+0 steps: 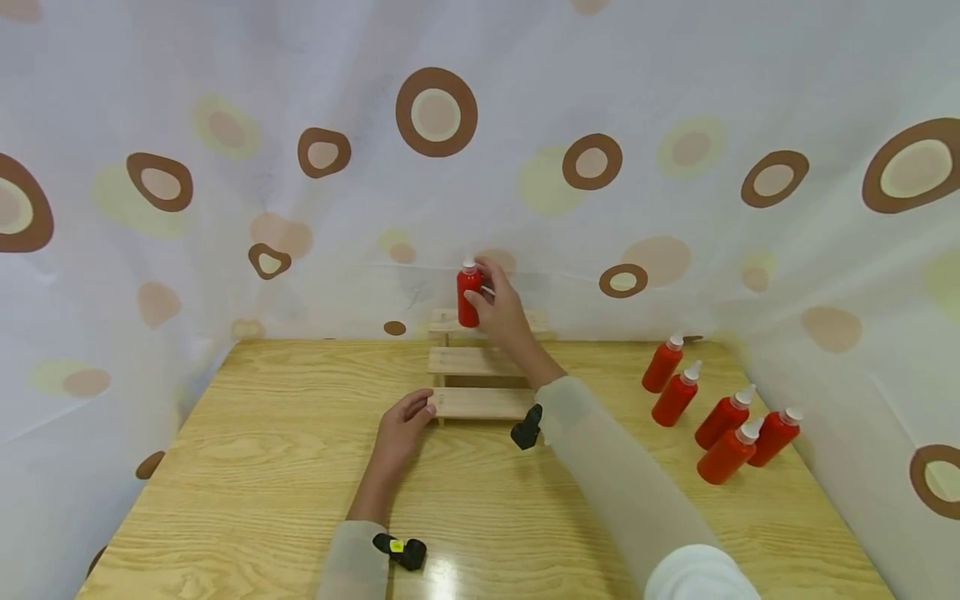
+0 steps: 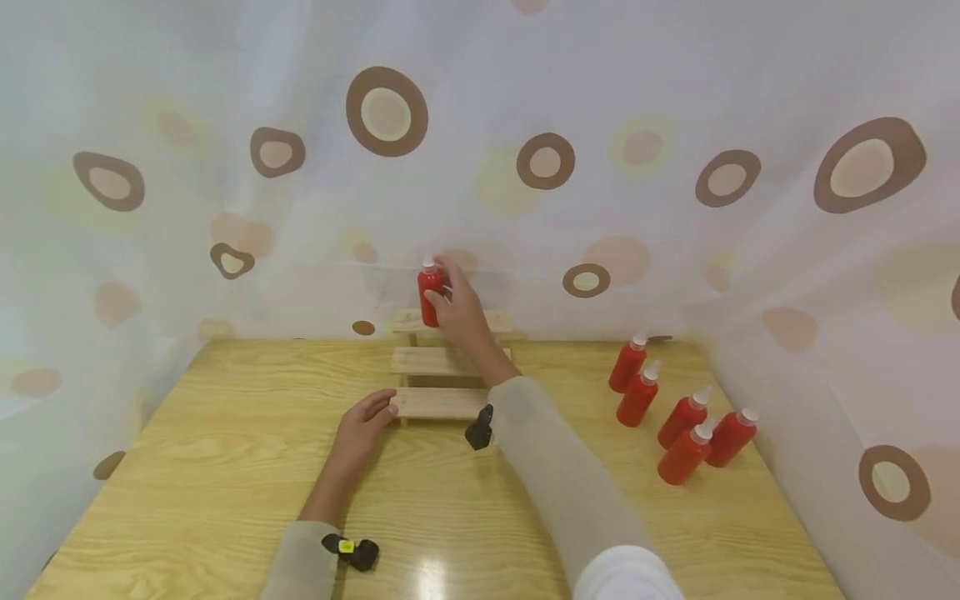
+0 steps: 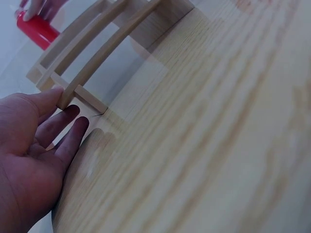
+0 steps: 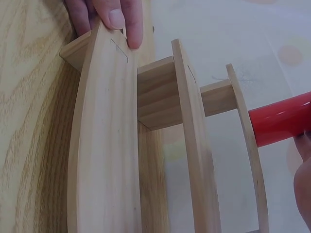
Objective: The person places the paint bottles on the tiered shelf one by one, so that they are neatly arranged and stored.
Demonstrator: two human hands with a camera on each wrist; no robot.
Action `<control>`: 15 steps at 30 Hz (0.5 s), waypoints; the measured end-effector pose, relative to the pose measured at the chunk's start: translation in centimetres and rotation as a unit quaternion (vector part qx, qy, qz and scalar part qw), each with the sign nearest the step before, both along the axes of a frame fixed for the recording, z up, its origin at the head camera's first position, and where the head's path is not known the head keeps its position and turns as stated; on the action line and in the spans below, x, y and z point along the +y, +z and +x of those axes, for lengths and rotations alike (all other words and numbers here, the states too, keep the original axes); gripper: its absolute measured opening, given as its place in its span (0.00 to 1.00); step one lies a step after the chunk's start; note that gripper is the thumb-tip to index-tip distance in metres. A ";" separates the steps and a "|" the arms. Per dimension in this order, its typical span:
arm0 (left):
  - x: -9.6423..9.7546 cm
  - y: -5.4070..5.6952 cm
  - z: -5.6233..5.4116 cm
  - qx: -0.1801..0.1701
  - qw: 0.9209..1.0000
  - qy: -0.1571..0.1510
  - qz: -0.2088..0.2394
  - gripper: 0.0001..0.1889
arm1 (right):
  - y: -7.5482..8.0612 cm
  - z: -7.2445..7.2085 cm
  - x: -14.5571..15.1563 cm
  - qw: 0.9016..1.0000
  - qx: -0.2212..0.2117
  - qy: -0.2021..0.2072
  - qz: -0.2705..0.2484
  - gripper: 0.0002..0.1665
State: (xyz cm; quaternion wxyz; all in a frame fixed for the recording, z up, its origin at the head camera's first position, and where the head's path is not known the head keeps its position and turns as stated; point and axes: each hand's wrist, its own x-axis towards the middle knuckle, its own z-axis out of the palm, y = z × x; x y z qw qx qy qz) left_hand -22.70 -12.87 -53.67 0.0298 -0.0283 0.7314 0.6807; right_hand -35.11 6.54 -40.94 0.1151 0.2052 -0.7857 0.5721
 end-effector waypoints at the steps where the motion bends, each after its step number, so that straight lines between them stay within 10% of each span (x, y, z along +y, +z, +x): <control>1: 0.0 0.0 0.0 0.000 1.000 0.000 0.000 0.20 | 0.0 0.0 0.0 1.000 -0.002 -0.001 0.004 0.36; 15: -0.1 0.2 0.1 0.005 1.000 -0.001 -0.016 0.21 | 0.1 0.1 1.6 0.996 0.002 0.007 0.084 0.36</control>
